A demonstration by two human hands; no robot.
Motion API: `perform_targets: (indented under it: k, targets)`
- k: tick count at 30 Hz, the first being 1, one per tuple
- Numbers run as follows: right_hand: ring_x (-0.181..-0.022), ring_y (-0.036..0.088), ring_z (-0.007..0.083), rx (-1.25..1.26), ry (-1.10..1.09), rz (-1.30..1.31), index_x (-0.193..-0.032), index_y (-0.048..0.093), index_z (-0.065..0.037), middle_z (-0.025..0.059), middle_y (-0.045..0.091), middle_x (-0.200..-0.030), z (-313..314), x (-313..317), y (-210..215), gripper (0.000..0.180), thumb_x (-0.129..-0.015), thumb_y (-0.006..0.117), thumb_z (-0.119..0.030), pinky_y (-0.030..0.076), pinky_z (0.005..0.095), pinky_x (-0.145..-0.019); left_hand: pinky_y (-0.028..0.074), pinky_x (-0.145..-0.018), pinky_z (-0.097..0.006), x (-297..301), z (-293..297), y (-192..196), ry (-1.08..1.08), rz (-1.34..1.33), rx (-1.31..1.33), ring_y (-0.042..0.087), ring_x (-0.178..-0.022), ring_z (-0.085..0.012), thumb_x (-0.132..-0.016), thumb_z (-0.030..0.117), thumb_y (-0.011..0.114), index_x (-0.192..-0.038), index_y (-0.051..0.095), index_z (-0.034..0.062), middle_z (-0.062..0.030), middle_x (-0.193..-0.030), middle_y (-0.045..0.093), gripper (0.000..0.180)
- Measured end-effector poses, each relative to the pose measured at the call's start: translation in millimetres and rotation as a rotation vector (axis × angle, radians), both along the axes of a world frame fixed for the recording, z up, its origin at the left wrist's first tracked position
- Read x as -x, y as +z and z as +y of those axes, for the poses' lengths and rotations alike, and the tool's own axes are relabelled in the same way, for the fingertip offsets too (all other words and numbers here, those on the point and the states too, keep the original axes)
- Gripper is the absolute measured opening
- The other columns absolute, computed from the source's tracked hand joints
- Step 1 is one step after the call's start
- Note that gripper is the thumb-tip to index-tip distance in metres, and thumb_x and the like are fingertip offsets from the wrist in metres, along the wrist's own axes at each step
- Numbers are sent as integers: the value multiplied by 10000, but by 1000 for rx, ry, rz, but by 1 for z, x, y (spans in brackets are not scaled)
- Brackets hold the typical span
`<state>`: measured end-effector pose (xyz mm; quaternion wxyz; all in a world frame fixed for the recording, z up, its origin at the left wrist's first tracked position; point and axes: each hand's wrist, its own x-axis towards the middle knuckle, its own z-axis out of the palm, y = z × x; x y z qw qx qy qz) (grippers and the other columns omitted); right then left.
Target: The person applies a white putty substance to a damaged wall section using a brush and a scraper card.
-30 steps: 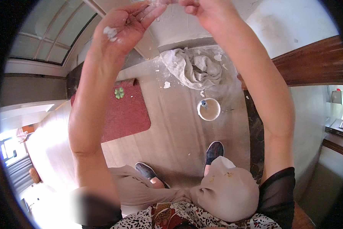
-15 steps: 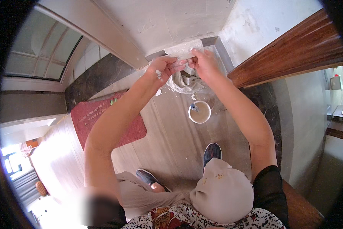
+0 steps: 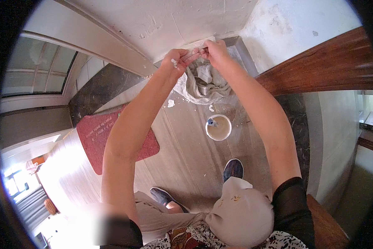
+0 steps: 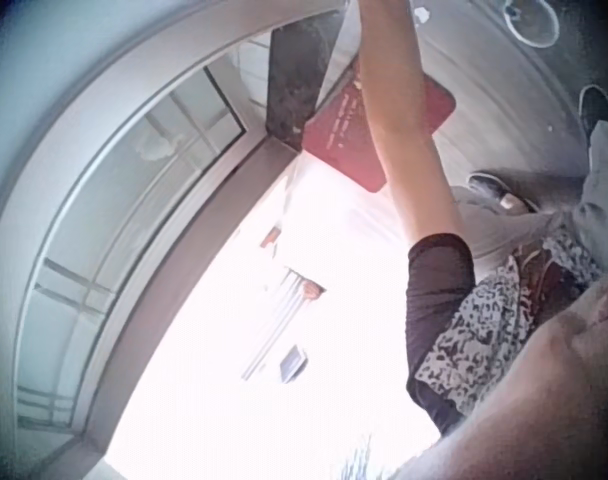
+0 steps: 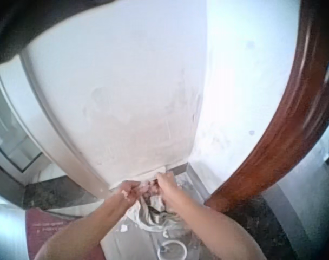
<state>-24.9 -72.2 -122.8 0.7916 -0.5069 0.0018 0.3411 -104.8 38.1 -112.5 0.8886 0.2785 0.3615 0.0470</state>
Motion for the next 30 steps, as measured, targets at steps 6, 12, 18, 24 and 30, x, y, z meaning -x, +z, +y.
perform_targets:
  k: [6, 12, 18, 24, 30]
  targets:
    - [-508, 478, 188, -12, -32, 49, -766, 430, 55, 123, 481, -663, 20, -9, 13, 74, -745, 440, -16, 371, 265, -383, 471, -799, -362, -12, 24, -3, 68, -140, 104, 515, -890, -331, -800, -14, 276, -948, 362, -214, -256, -952, 480, 263]
    - [-558, 474, 188, -111, -20, 116, -795, 425, 43, 119, 471, -689, 31, -18, 38, 79, -763, 442, -27, 377, 255, -425, 475, -781, -397, -30, 38, 22, 216, -204, 122, 507, -913, -341, -811, -13, 263, -950, 360, -208, -264, -977, 473, 258]
    - [-591, 496, 165, -213, 40, -10, -828, 448, 21, 92, 495, -693, 28, -22, 95, 103, -778, 457, -69, 378, 240, -443, 512, -695, -423, -19, 40, 98, 192, -279, 290, 547, -808, -376, -797, -39, 276, -928, 319, -174, -271, -892, 498, 193]
    - [-491, 474, 141, -391, 164, -259, -693, 482, 20, 117, 510, -625, -32, 13, 192, 120, -758, 426, -64, 343, 219, -381, 472, -769, -318, 49, -33, 224, -73, -355, -290, 549, -845, -278, -803, -3, 365, -929, 423, -145, -224, -917, 523, 199]
    - [-630, 508, 142, -441, 119, -529, -833, 508, -8, 60, 528, -729, -82, 25, 186, 103, -787, 481, -95, 396, 239, -498, 485, -715, -324, 45, -54, 196, -284, -667, -954, 586, -765, -277, -815, 61, 425, -914, 450, -103, -209, -815, 569, 193]
